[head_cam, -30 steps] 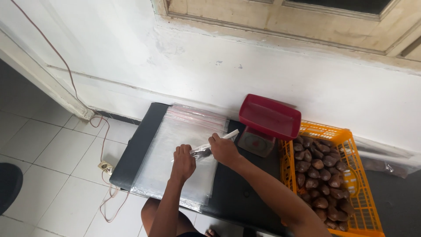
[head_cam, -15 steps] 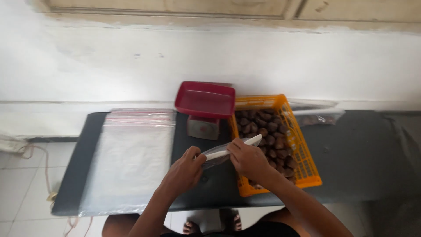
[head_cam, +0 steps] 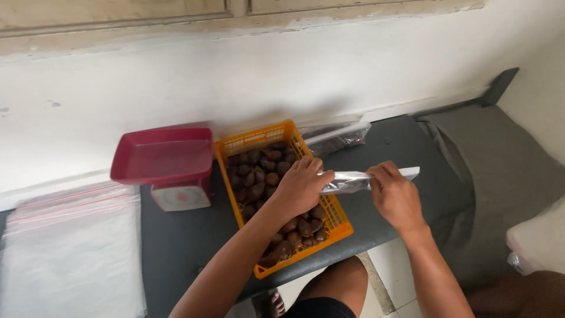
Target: Weighing and bagging fruits from a crate into plastic bags.
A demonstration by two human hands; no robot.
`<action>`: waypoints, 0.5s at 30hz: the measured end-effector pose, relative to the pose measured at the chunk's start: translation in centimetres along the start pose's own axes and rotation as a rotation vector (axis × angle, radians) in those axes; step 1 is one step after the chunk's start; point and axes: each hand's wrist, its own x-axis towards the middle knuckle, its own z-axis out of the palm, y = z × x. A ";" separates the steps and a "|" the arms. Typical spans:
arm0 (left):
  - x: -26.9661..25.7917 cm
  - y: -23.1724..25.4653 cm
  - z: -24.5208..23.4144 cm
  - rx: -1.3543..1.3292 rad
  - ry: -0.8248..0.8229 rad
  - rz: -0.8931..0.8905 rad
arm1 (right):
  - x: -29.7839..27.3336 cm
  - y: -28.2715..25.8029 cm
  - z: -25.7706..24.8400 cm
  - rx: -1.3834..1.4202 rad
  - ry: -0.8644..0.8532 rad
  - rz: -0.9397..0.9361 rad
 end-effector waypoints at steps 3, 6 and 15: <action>4.8 -0.5 3.2 0.010 -0.006 -0.007 | 1.5 5.4 1.8 -0.034 0.036 0.068; 8.4 -2.5 11.0 0.036 -0.066 -0.035 | 3.3 10.3 5.5 -0.051 0.015 0.130; 10.8 -5.2 18.4 0.228 -0.313 -0.298 | 8.1 17.3 21.0 0.142 -0.122 0.276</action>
